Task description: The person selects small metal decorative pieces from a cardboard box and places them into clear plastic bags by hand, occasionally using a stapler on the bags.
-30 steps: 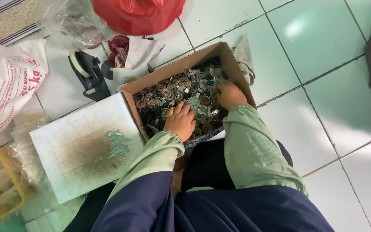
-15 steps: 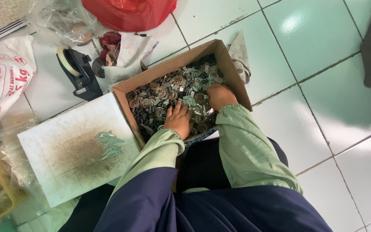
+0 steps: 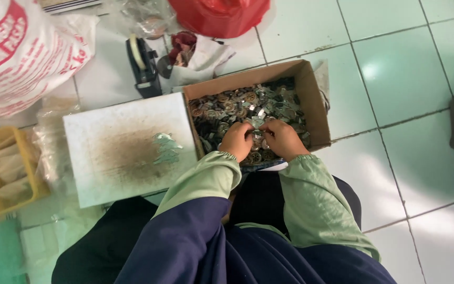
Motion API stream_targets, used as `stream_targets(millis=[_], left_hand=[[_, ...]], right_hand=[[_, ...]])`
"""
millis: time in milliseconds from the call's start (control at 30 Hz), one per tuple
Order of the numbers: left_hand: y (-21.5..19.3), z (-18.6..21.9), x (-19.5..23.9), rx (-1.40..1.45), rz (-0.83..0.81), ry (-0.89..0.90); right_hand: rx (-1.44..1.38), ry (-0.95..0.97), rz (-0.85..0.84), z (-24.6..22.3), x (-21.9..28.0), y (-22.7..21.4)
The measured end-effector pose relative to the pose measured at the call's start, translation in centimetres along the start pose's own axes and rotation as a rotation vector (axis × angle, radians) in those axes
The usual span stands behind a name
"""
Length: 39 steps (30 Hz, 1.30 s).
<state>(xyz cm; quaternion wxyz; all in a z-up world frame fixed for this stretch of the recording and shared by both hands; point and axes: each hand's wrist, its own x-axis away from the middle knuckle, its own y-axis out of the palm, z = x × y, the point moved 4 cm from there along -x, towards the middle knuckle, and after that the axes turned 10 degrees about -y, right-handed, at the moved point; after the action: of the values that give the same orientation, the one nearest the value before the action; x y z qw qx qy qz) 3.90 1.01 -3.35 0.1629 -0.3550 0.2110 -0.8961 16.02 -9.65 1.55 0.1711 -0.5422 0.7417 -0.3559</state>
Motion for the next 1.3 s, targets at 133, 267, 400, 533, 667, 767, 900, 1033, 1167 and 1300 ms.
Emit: stream_targets(millis=[133, 267, 400, 533, 667, 767, 900, 1033, 1167, 1300], left_hand=[[-0.9, -2.4, 3.2, 0.118, 0.089, 0.053], [-3.1, -5.5, 8.9, 0.07, 0.346, 0.199], [-4.9, -10.2, 14.1, -0.047, 0.593, 0.379], [-9.0, -13.0, 18.8, -0.028, 0.627, 0.362], [-11.9, -16.3, 17.9, -0.116, 0.851, 0.36], [-13.0, -18.5, 16.2, -0.179, 0.933, 0.299], [-13.7, -19.7, 14.1, -0.249, 0.763, 0.146], [-13.7, -20.3, 13.8, -0.277, 0.725, 0.129], [-13.2, -21.2, 12.9, -0.266, 0.691, 0.092], [-13.3, -20.3, 13.5, -0.355, 0.673, 0.072]], right_hand=[[0.003, -0.062, 0.042, -1.2, 1.1, 2.6], [-0.094, -0.137, 0.165, -3.3, 2.5, 6.3], [-0.201, -0.173, 0.139, -7.6, 3.4, 10.7], [-0.203, -0.165, 0.078, -12.8, 1.7, 13.8], [-0.132, -0.195, 0.064, -15.4, -2.5, 16.5], [-0.058, -0.23, 0.016, -16.2, -5.4, 18.1], [0.065, -0.314, -0.032, -18.3, -7.8, 18.7], [0.139, -0.361, -0.011, -18.5, -8.8, 19.5], [0.203, -0.421, 0.045, -18.6, -8.8, 19.7], [0.227, -0.444, 0.115, -18.2, -8.3, 19.5]])
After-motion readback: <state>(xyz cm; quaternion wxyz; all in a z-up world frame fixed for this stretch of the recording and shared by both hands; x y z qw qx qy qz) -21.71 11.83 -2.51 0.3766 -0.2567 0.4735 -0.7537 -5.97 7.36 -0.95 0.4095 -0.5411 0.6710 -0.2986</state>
